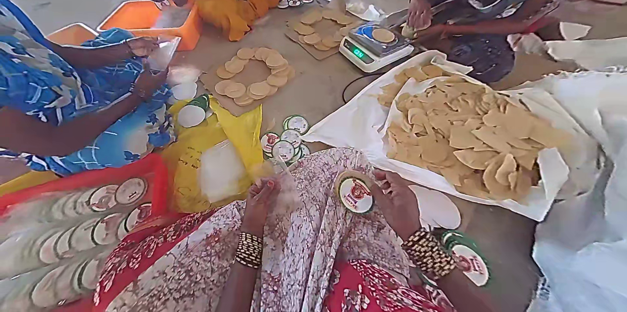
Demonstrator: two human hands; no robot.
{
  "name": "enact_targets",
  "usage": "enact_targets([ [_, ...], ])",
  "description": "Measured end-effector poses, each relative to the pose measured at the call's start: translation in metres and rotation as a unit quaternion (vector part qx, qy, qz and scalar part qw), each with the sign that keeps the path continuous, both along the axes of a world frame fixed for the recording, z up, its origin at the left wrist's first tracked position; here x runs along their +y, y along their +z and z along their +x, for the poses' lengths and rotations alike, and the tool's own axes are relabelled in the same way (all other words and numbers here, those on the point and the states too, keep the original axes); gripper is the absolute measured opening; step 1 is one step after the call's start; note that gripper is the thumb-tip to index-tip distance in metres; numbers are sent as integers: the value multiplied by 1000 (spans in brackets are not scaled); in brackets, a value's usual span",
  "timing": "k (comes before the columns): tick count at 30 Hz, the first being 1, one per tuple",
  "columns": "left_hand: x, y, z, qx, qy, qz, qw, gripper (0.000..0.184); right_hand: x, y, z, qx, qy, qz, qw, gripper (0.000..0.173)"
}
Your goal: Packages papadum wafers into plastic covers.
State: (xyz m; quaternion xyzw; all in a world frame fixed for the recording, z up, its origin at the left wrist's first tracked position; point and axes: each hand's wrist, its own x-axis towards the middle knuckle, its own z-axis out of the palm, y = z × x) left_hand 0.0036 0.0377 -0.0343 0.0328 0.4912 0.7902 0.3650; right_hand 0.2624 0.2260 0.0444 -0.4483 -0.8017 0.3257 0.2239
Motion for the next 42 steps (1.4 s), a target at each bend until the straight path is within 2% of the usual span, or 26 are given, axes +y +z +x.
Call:
enact_targets([
  [3,0,4,1,-8,4,-13,1000,15,0,1,-6,-89,22,-45,995,81],
  [6,2,1,-1,18,-7,-25,999,14,0,6,-16,-152,33,-75,985,97],
  [8,2,-1,-1,54,-19,-23,998,13,0,5,-21,-118,27,-103,987,89],
  [10,0,-1,-1,115,-49,-23,992,11,-3,8,-23,-42,24,-145,988,72],
  [12,-3,3,1,197,-77,-41,977,11,-11,15,-22,15,32,-134,990,53],
  [14,-5,8,6,273,-63,-52,959,10,-20,21,-16,33,56,-10,998,39],
  [16,-7,25,18,323,-15,-71,944,11,-21,16,-8,22,76,150,985,33],
  [18,-12,45,29,379,29,-81,921,18,-19,5,-2,-6,99,209,973,29],
  [21,-22,76,40,486,58,-60,870,16,-16,-4,2,-6,111,189,976,30],
  [23,-30,93,45,541,59,-30,839,16,-14,4,-1,10,103,165,981,32],
  [25,-37,109,51,576,65,-3,815,18,-11,16,-6,61,92,125,986,34],
  [27,-43,122,56,602,68,10,796,17,-10,33,-10,162,96,67,980,27],
  [29,-49,130,58,616,62,19,785,14,-16,67,-15,262,128,-6,956,24],
  [32,-54,135,61,632,47,16,773,9,-20,120,-15,329,231,-39,915,38],
  [35,-54,134,64,655,43,14,754,8,-23,159,-22,368,368,-46,853,27],
  [37,-53,134,66,670,41,15,741,9,-37,182,-30,355,432,-47,828,15],
  [40,-54,135,69,678,38,19,734,10,-52,188,-44,320,498,-34,805,11],
  [42,-56,135,71,675,37,22,737,10,-57,182,-52,289,514,-22,807,9],
])
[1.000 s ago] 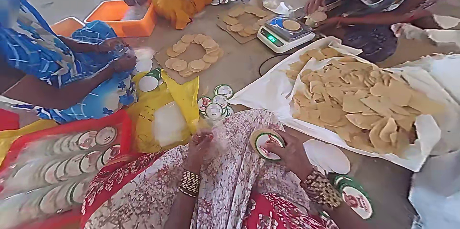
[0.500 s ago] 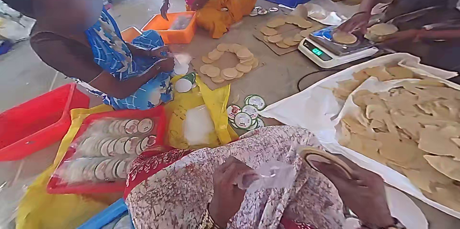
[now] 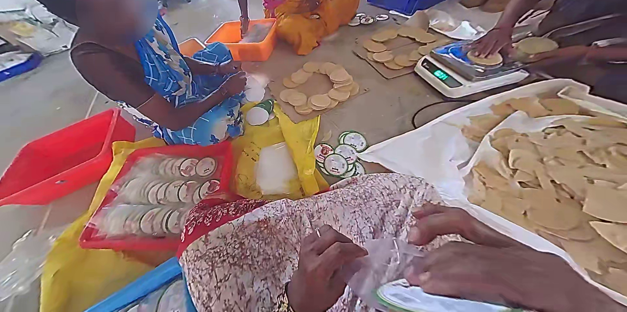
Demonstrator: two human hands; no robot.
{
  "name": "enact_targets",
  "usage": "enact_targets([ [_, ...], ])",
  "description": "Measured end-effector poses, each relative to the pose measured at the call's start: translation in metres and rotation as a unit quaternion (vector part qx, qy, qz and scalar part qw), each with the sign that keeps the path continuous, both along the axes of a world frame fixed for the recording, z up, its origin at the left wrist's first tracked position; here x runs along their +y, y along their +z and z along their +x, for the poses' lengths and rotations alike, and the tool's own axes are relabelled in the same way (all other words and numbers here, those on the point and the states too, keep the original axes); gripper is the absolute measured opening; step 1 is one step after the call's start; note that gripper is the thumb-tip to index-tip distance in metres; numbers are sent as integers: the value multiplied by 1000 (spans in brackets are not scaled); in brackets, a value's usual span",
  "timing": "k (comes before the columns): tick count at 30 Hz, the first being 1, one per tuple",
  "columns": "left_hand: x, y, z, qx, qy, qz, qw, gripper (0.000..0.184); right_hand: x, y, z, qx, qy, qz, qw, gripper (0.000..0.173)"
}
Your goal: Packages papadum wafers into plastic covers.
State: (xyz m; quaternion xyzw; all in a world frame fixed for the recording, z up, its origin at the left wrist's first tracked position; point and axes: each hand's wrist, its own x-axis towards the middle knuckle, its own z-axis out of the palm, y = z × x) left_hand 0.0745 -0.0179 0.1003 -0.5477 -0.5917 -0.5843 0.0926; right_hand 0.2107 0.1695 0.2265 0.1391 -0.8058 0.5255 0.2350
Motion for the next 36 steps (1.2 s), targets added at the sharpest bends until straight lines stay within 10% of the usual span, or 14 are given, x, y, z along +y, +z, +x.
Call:
enact_targets([
  [8,-3,4,23,-134,-59,-29,989,18,-1,-39,-17,-12,-26,-39,999,16],
  [14,-17,10,46,-425,-200,-40,882,27,-10,-72,-15,-137,-57,-126,981,47],
  [25,-26,9,43,-610,-191,-50,767,25,-1,-94,10,-169,-6,68,983,94],
  [36,-23,5,37,-561,-206,-7,802,33,-9,-89,13,-146,-78,-6,986,44],
])
